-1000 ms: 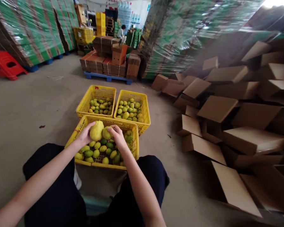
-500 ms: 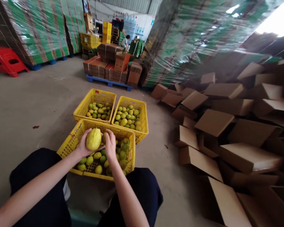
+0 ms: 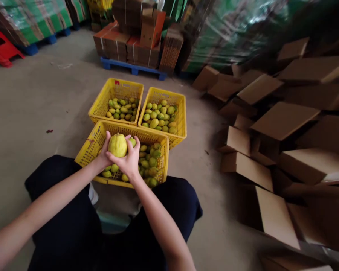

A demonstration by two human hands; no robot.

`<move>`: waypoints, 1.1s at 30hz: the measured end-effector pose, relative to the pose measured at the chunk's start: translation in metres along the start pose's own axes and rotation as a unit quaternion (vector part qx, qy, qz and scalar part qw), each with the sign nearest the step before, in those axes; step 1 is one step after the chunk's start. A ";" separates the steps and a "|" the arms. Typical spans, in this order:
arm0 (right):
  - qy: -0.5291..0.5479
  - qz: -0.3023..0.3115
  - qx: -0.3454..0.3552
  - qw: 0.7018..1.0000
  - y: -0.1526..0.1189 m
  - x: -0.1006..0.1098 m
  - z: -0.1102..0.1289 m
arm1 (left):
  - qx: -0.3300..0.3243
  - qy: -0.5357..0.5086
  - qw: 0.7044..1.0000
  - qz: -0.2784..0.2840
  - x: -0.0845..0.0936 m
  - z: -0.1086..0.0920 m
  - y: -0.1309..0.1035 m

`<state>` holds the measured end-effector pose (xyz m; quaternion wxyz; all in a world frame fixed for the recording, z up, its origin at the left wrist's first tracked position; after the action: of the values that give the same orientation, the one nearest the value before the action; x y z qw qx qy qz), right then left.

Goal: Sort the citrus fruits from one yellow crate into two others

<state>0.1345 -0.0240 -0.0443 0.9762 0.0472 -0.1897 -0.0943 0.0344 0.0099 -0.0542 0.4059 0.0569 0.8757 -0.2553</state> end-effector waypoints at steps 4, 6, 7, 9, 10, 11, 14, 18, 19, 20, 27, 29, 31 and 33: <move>0.109 0.007 0.048 0.993 -0.001 0.005 0.008 | -0.001 -0.007 1.000 0.027 -0.004 -0.004 -0.002; 0.175 0.006 0.027 0.984 -0.003 0.005 0.007 | 0.022 -0.010 0.999 0.042 -0.007 -0.006 -0.002; 0.205 0.001 0.005 0.979 -0.003 0.005 0.005 | 0.035 -0.013 0.998 0.048 -0.009 -0.008 -0.002; 0.258 -0.020 -0.041 0.965 -0.001 0.005 -0.001 | 0.050 -0.026 0.998 0.041 -0.011 -0.011 -0.002; 0.281 -0.034 -0.062 0.957 0.002 0.006 -0.004 | 0.050 -0.036 0.998 0.028 -0.012 -0.014 -0.003; 0.304 -0.043 -0.083 0.948 0.005 0.007 -0.008 | 0.044 -0.047 0.998 0.013 -0.011 -0.016 -0.003; 0.365 -0.043 -0.162 0.916 0.018 0.015 -0.017 | -0.019 -0.071 0.997 -0.021 -0.008 -0.024 -0.005; 0.297 -0.063 -0.182 0.935 0.026 0.036 -0.015 | -0.159 0.010 0.987 -0.026 -0.008 -0.039 -0.008; 0.248 -0.078 -0.143 0.955 0.026 0.042 -0.011 | -0.202 0.048 0.978 -0.022 -0.010 -0.043 -0.009; 0.196 -0.093 -0.092 0.972 0.026 0.049 -0.005 | -0.243 0.085 0.966 -0.016 -0.012 -0.048 -0.012; -0.038 -0.153 0.165 0.974 0.013 0.063 0.020 | -0.348 0.288 0.890 0.064 -0.022 -0.056 -0.031; -0.066 -0.148 0.190 0.968 0.011 0.058 0.018 | -0.359 0.339 0.863 0.102 -0.019 -0.052 -0.032; -0.085 -0.142 0.193 0.967 0.009 0.053 0.013 | -0.377 0.382 0.835 0.124 -0.015 -0.049 -0.030; -0.097 -0.140 0.192 0.966 0.008 0.050 0.010 | -0.387 0.418 0.812 0.125 -0.010 -0.047 -0.027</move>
<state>0.1774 -0.0267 -0.0164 0.9027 0.2510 -0.2893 -0.1960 0.0005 0.0115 -0.0106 0.0179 0.1049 0.9728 0.2059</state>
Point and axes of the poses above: each hand's wrist, its own y-axis towards the middle knuckle, its own x-axis out of the back of the hand, z = x × y, the point moved 2 cm from there along y, towards the middle knuckle, and after that the axes turned 5 degrees about -x, right-handed, at the moved point
